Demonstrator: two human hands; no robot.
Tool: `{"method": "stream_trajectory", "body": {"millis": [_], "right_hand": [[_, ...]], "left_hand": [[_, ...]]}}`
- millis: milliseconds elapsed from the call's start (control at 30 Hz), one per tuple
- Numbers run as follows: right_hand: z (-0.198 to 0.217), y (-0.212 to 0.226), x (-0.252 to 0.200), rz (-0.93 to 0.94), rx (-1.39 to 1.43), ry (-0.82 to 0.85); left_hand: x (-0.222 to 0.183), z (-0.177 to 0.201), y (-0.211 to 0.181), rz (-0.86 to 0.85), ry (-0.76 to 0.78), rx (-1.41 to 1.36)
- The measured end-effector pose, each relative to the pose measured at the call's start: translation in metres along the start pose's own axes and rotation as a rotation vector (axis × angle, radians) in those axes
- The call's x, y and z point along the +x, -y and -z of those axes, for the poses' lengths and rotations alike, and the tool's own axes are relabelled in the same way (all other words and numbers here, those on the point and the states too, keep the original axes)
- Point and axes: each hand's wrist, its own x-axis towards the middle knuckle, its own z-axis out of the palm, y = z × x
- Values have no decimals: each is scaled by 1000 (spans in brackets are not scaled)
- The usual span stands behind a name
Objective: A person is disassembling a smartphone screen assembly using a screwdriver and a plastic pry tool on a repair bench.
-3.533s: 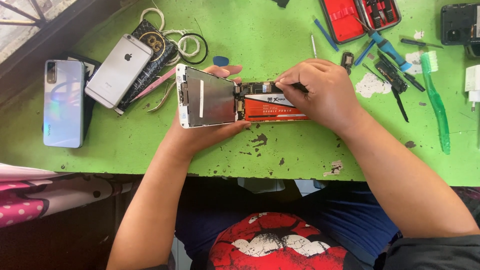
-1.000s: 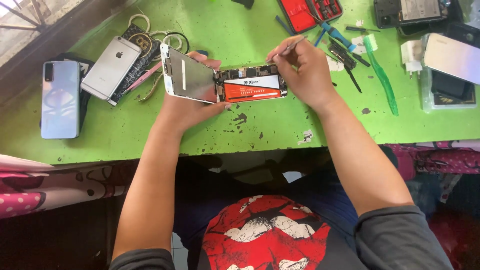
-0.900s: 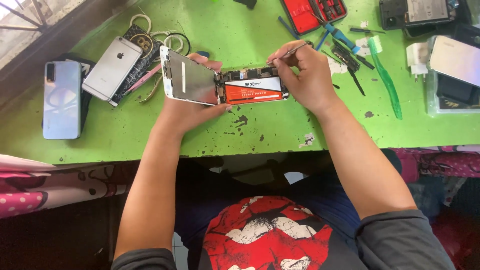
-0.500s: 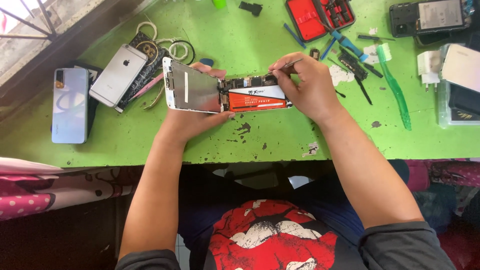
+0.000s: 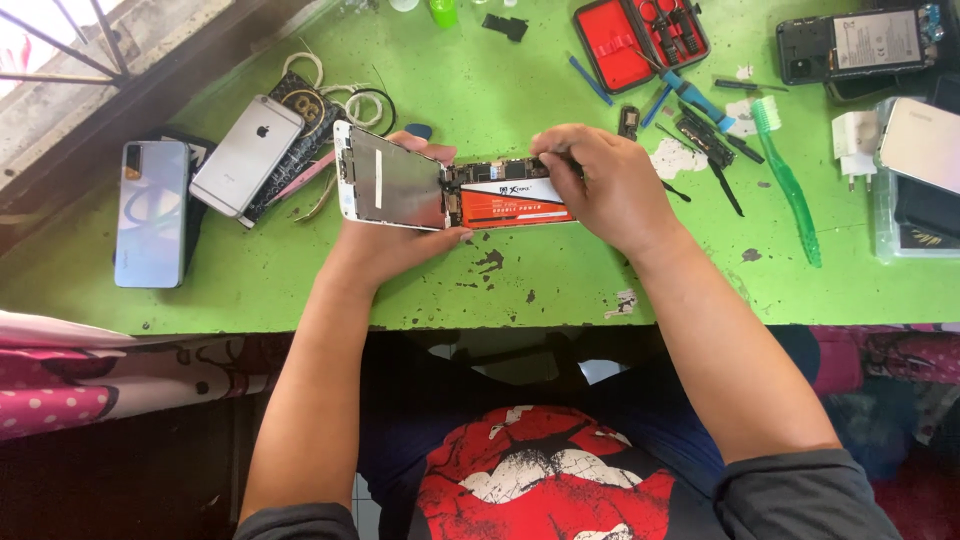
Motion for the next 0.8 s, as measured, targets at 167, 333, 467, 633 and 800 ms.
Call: {"method": "stream_trajectory", "body": {"millis": [167,333,467,633,800], "right_hand": [[-3,-8,0,-31,-62,-8],[-4,-5,-6,48,-126,2],[-5,-5,0,5,-131,-17],[-4,-6,-3,38,-166,-12],[-12,-27,-10,48,-228,-16]], "left_hand": [[0,0,-5,-14,-20,20],[-1,1,-3,26,-30,-2],[-3,-1,4,28,-40,1],[-3,-3,9,29,-32,6],[0,-11,-5,54,-74,-50]]}}
